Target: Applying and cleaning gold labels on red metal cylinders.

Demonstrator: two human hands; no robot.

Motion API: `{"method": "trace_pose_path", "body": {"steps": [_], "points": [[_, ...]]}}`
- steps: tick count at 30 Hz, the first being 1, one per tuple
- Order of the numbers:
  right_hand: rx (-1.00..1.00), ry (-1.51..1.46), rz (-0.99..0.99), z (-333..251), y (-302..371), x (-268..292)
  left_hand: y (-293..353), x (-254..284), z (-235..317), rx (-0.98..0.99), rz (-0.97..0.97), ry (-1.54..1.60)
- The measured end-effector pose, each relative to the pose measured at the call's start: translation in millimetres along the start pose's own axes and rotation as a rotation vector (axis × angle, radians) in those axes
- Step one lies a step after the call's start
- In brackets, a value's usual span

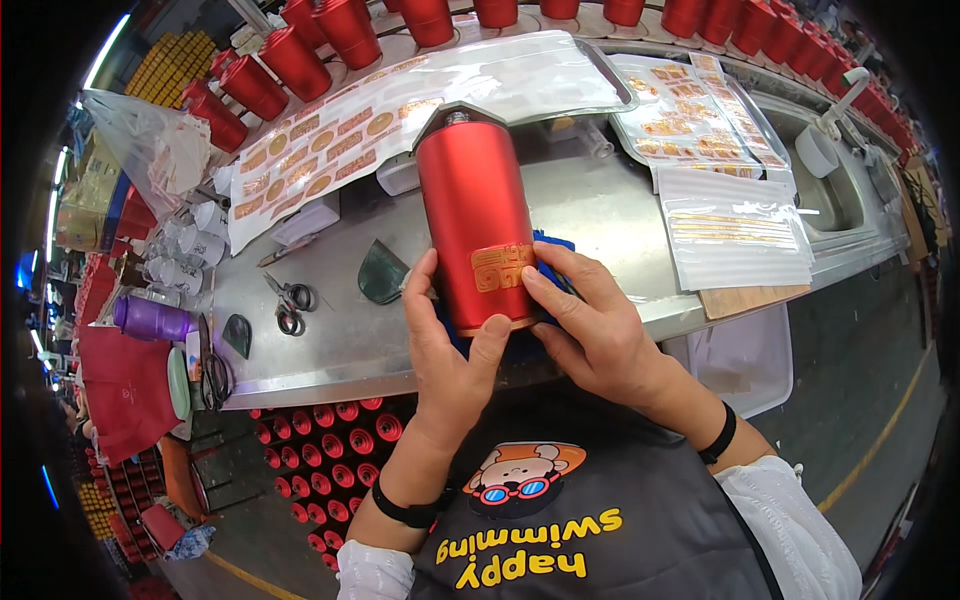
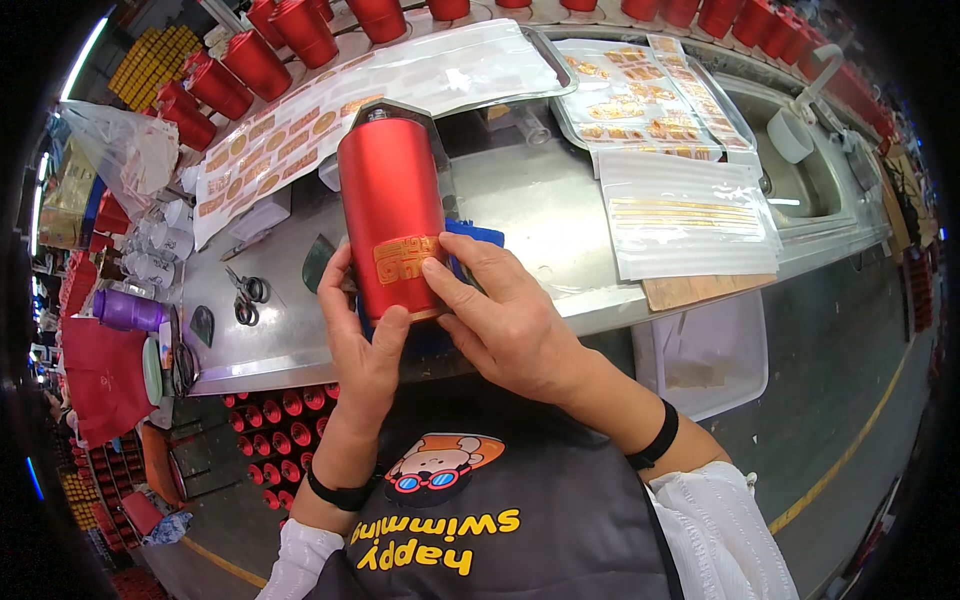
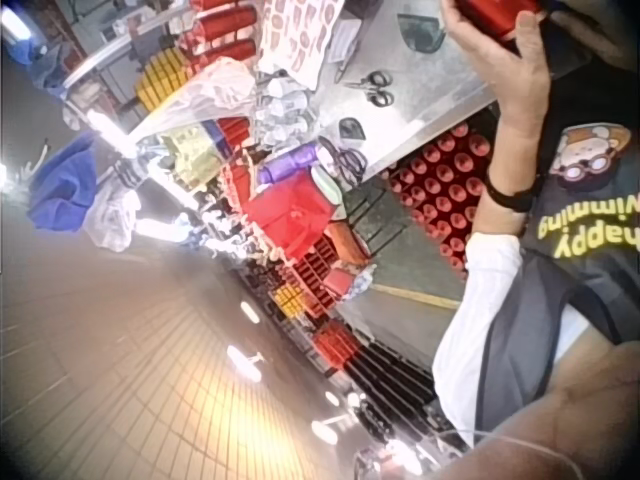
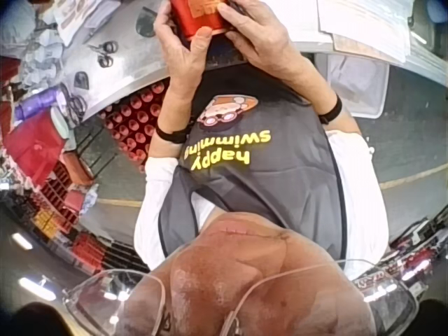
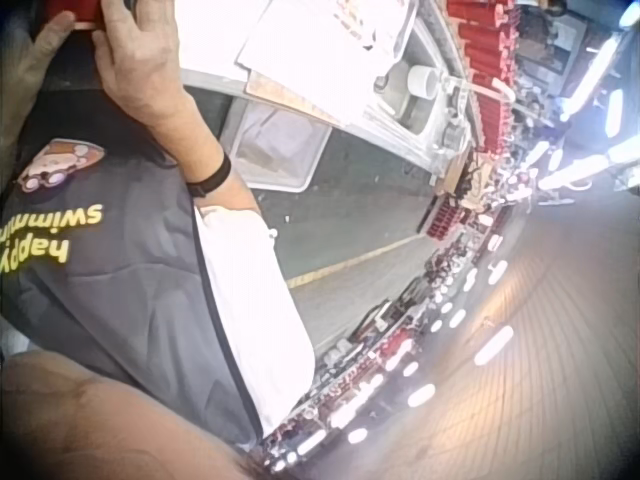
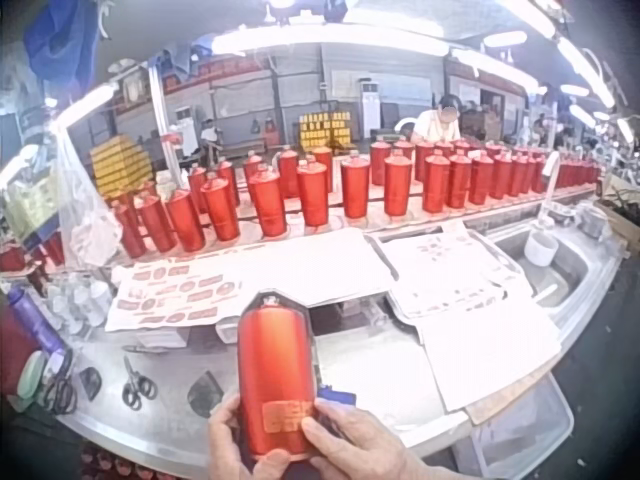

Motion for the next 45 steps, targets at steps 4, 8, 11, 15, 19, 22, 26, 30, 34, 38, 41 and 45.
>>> {"method": "trace_pose_path", "body": {"steps": [4,8,11,15,19,22,26,30,34,38,41,45], "points": [[-0.066,-0.065,0.025,-0.6,2.3,12.3,-0.9,2.7,-2.4,0.000,-0.036,0.078],[-0.301,-0.464,0.053,-7.0,10.7,24.3,0.2,2.9,-3.2,-0.002,-0.016,0.013],[-0.421,-0.662,-0.041,-12.0,14.3,23.8,0.0,2.3,-2.6,-0.002,-0.019,0.003],[-0.433,-0.611,-0.087,-11.3,11.4,16.7,-0.6,2.7,-1.2,-0.012,-0.017,0.005],[-0.476,-0.654,-0.058,-9.8,11.3,11.1,-0.5,2.8,-0.7,-0.009,-0.020,0.001],[-0.516,-0.692,-0.060,-9.6,12.0,10.1,-0.6,2.5,0.1,-0.005,-0.025,0.010],[-0.473,-0.688,-0.076,-10.7,8.5,10.9,-0.6,1.8,2.1,-0.003,-0.027,0.006],[-0.484,-0.723,-0.083,-12.1,7.1,10.1,-0.2,1.0,3.2,-0.008,-0.021,-0.014],[-0.526,-0.750,-0.074,-11.2,8.2,11.9,-0.1,1.9,2.5,-0.008,-0.026,-0.030],[-0.466,-0.638,-0.117,-11.5,7.9,13.9,-1.0,2.4,1.2,-0.023,-0.024,-0.002],[-0.482,-0.657,-0.107,-12.7,8.5,11.9,-0.4,2.3,1.2,-0.012,-0.019,-0.007],[-0.458,-0.626,-0.089,-12.6,6.0,11.6,-0.2,2.0,3.1,-0.015,-0.020,-0.034]]}}
Point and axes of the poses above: each hand's wrist, its own y-axis away from the middle knuckle, its own x-axis out of the back of the hand, z = x × y, the point moved 4 cm from there along -y, towards the middle knuckle, and after that the axes turned 8 degrees about x, right-handed, at the moved point
